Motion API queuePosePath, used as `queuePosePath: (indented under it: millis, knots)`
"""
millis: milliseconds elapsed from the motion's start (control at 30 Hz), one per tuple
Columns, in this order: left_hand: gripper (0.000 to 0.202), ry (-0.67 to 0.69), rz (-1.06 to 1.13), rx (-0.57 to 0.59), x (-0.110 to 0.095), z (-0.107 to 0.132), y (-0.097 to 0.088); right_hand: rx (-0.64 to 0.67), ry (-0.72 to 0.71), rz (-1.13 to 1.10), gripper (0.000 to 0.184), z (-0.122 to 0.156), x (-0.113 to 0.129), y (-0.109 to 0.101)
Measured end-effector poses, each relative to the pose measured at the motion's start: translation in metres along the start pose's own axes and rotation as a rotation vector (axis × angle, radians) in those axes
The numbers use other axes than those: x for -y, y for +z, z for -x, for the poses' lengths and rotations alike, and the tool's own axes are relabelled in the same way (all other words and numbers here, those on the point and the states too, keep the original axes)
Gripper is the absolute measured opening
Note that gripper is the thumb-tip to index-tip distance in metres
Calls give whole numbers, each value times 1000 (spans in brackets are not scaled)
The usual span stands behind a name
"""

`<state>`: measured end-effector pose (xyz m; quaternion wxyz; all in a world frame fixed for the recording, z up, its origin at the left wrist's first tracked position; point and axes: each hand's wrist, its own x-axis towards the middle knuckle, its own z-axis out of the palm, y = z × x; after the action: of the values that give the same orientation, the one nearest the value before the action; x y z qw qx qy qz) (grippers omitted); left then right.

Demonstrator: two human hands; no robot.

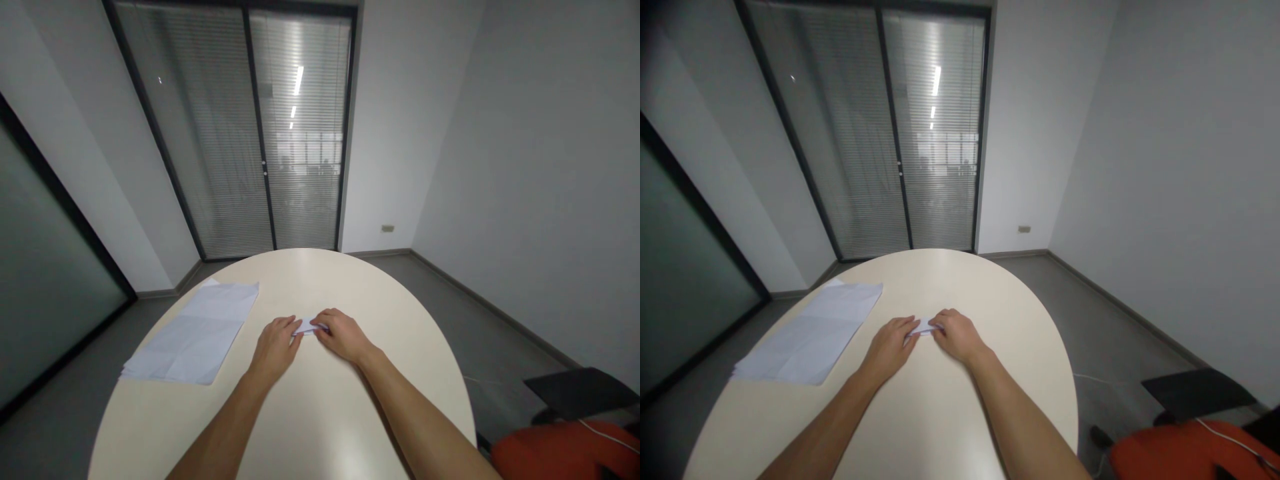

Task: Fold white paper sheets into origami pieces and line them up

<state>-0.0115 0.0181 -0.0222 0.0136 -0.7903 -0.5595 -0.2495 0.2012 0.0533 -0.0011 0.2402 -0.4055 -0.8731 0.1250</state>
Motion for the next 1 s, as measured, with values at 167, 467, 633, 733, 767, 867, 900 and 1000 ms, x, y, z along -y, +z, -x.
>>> queuePosePath:
  millis: [167,467,633,733,767,867,900,1000]
  knots:
    - [31,-22,-22,30,-2,-1,-2,-21,-14,-5,28,2,-4,0]
    - [31,-41,8,-24,0,-2,-1,-29,12,70,46,3,-6,2]
    - [34,20,36,-75,-3,-3,-5,-34,2,50,45,3,-1,-2]
    - [31,29,33,-104,-3,-4,-7,-53,40,57,41,2,-2,-7]
    - [30,24,31,-116,-3,-4,-8,-60,65,63,38,2,-3,-9]
    - [27,9,27,-147,-1,-4,-9,-46,123,24,29,2,-8,-16]
    - [26,6,27,-156,0,-4,-10,-26,128,-9,26,2,-9,-18]
    - [23,-1,28,-178,1,-4,-11,4,107,-74,24,3,-12,-23]
